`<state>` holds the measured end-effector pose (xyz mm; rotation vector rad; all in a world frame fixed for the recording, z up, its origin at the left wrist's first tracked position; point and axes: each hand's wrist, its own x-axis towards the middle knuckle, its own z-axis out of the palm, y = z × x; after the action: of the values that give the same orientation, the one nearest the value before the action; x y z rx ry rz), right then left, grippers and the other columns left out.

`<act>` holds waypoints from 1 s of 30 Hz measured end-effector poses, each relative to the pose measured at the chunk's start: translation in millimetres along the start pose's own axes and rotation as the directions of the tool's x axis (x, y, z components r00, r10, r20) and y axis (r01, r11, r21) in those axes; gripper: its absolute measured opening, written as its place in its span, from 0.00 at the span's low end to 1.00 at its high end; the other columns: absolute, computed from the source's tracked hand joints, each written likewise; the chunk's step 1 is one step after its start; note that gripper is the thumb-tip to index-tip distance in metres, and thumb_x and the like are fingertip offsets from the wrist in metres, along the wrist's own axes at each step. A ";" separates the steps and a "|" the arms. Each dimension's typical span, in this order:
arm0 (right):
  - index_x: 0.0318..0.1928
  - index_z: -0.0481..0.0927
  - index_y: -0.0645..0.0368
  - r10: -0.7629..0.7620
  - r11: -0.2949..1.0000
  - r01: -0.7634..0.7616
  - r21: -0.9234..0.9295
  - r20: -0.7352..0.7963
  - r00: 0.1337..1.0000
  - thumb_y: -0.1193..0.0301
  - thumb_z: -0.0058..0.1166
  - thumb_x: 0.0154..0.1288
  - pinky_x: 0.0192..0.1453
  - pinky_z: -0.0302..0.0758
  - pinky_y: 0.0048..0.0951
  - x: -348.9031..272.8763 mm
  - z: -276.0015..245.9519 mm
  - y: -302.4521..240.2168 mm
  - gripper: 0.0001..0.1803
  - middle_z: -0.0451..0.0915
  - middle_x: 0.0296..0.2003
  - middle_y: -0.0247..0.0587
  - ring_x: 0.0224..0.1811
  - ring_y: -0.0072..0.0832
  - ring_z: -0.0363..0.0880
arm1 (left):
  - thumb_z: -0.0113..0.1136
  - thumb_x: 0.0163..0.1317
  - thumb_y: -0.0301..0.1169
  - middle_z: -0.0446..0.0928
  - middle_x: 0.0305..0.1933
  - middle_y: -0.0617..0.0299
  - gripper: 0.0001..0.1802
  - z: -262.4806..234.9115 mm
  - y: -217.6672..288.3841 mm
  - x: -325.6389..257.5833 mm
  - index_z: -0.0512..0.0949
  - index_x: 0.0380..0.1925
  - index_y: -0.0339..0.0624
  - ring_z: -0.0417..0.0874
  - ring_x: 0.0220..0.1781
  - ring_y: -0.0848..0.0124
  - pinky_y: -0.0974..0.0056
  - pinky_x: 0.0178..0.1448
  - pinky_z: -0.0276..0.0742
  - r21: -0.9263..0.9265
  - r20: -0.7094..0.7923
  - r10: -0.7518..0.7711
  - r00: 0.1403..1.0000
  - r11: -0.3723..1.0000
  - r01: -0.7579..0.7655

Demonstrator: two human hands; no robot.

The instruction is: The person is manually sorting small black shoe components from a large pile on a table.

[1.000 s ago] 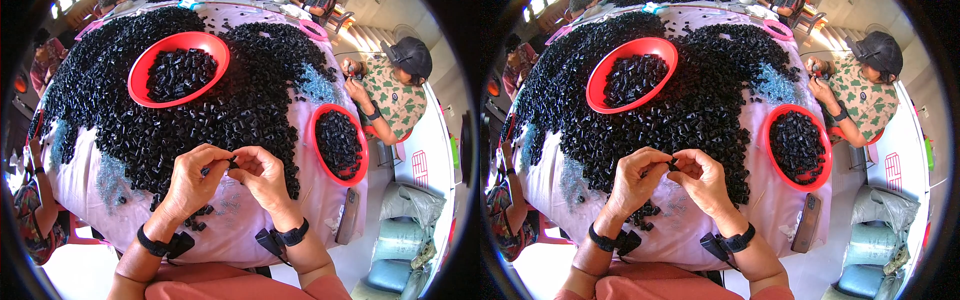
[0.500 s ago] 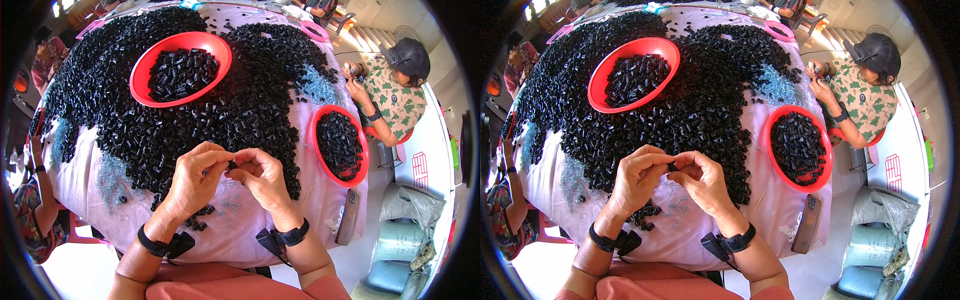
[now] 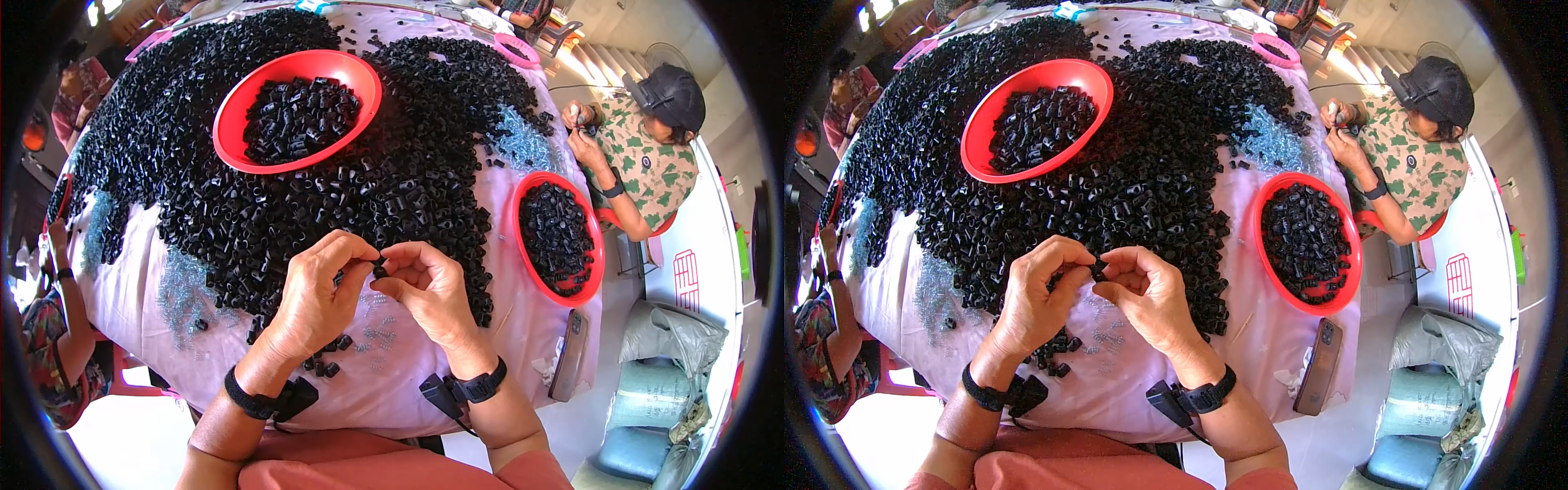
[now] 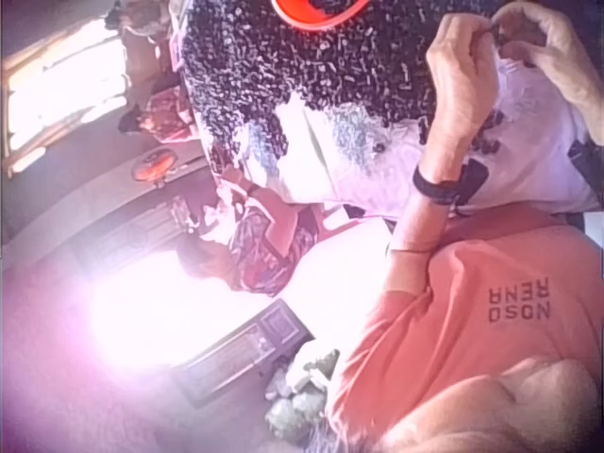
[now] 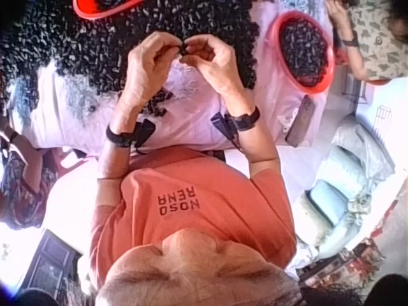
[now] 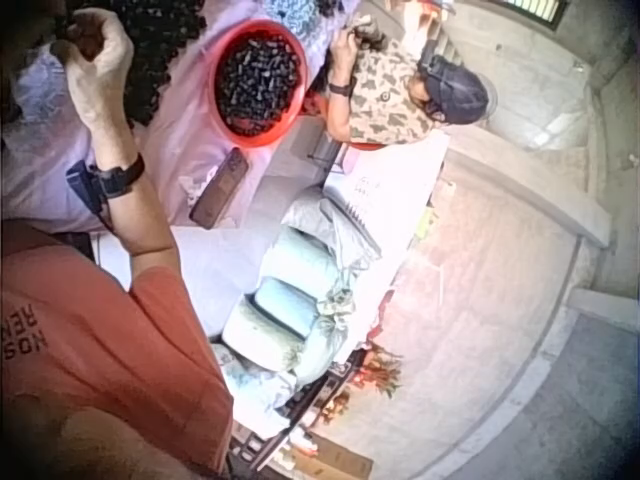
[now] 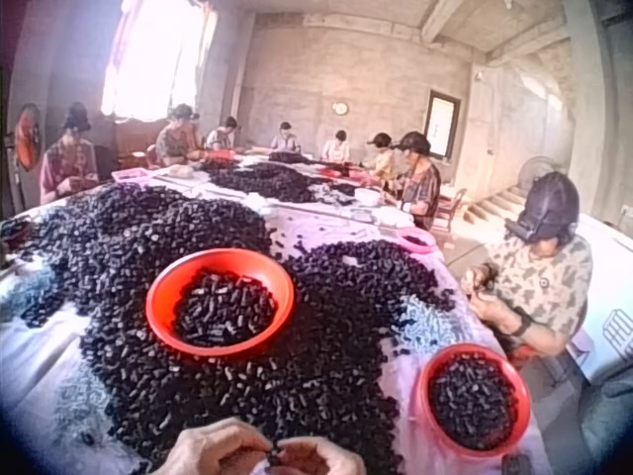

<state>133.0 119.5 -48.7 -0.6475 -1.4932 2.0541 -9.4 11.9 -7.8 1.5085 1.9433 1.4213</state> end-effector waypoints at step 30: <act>0.67 0.76 0.57 -0.077 0.996 0.076 -0.044 -0.013 0.997 0.86 0.54 0.69 0.48 0.84 0.23 -2.6 2.0 -1.0 0.27 0.84 0.40 0.35 0.41 0.18 0.83 | 0.69 0.50 0.19 0.80 0.48 0.49 0.22 10.1 7.3 -0.6 0.81 0.48 0.34 0.84 0.48 0.52 0.54 0.50 0.82 0.103 0.061 0.160 0.985 0.981 -0.165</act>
<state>133.7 116.7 -46.9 -0.6111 -1.5345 1.9609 2.2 16.2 -6.7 1.7716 1.9319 1.3435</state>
